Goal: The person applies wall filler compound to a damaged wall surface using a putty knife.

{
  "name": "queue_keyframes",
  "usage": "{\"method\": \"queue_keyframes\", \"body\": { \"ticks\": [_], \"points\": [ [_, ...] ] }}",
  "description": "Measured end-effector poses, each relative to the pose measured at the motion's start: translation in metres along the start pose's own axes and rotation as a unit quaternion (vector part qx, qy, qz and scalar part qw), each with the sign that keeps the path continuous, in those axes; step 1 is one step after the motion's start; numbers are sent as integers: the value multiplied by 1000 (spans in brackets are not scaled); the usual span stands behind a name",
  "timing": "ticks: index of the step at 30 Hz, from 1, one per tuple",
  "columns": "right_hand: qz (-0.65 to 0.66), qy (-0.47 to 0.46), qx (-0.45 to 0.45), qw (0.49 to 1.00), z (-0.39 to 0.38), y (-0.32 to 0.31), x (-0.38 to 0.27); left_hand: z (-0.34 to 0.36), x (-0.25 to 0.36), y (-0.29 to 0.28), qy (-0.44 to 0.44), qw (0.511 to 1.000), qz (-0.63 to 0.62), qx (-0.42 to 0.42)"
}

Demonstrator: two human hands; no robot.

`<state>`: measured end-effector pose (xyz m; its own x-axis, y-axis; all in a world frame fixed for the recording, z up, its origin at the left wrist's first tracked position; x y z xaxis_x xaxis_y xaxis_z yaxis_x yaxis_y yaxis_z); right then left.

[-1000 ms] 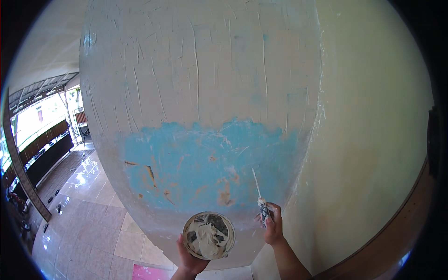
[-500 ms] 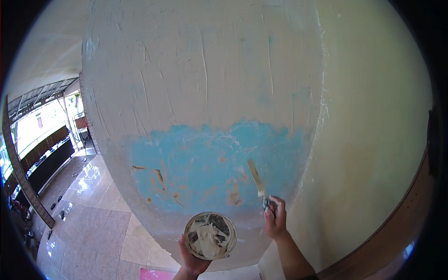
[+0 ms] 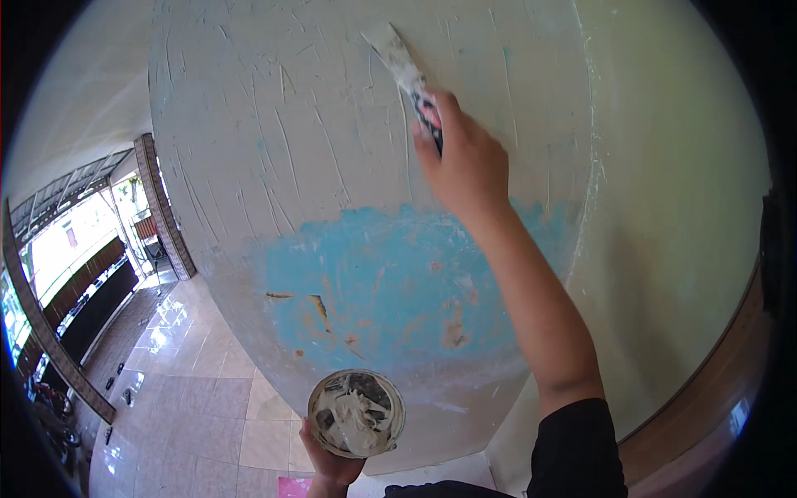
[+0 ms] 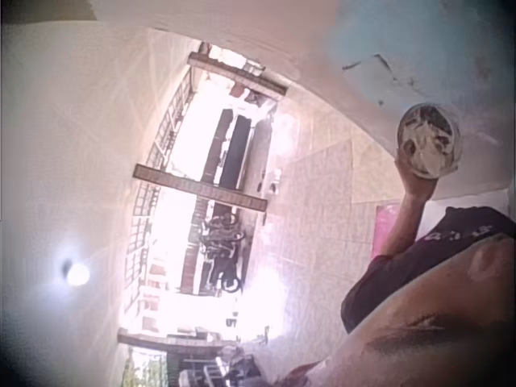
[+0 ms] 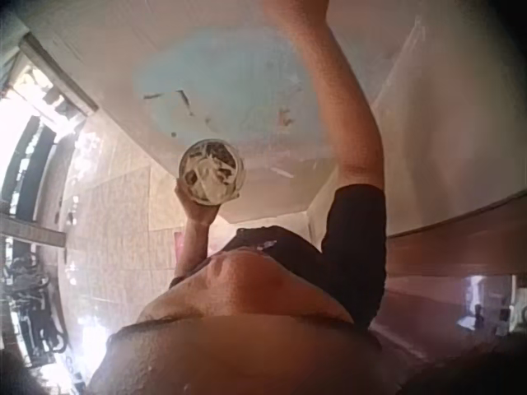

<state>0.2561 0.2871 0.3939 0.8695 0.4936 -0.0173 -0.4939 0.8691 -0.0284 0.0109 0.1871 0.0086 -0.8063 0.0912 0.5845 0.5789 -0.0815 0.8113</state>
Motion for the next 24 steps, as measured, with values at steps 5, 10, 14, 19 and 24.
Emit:
{"method": "queue_keyframes", "body": {
  "ticks": [5,10,14,19,24],
  "points": [
    [-2,41,-33,999,-127,-10,18,5,-4,-7,-8,1000,21,-2],
    [62,102,-62,991,-232,-34,17,5,0,-6,-32,999,27,-19],
    [92,151,-20,984,-236,-57,28,6,0,-6,-56,998,19,-34],
    [69,156,28,985,-147,-83,60,4,4,-2,-77,996,28,-46],
    [-32,143,21,989,-25,-86,106,6,0,-3,-81,995,28,-40]
  ]
}}
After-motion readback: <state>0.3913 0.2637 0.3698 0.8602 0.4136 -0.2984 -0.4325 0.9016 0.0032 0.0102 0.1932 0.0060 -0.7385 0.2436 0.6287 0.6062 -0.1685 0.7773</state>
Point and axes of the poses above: each hand's wrist, its own z-axis towards the middle knuckle, its own y-axis out of the palm, x = y × z, the point moved 9 cm from there along z, towards the middle knuckle, and after that the axes turned 2 degrees about -y, right-handed, at the moved point
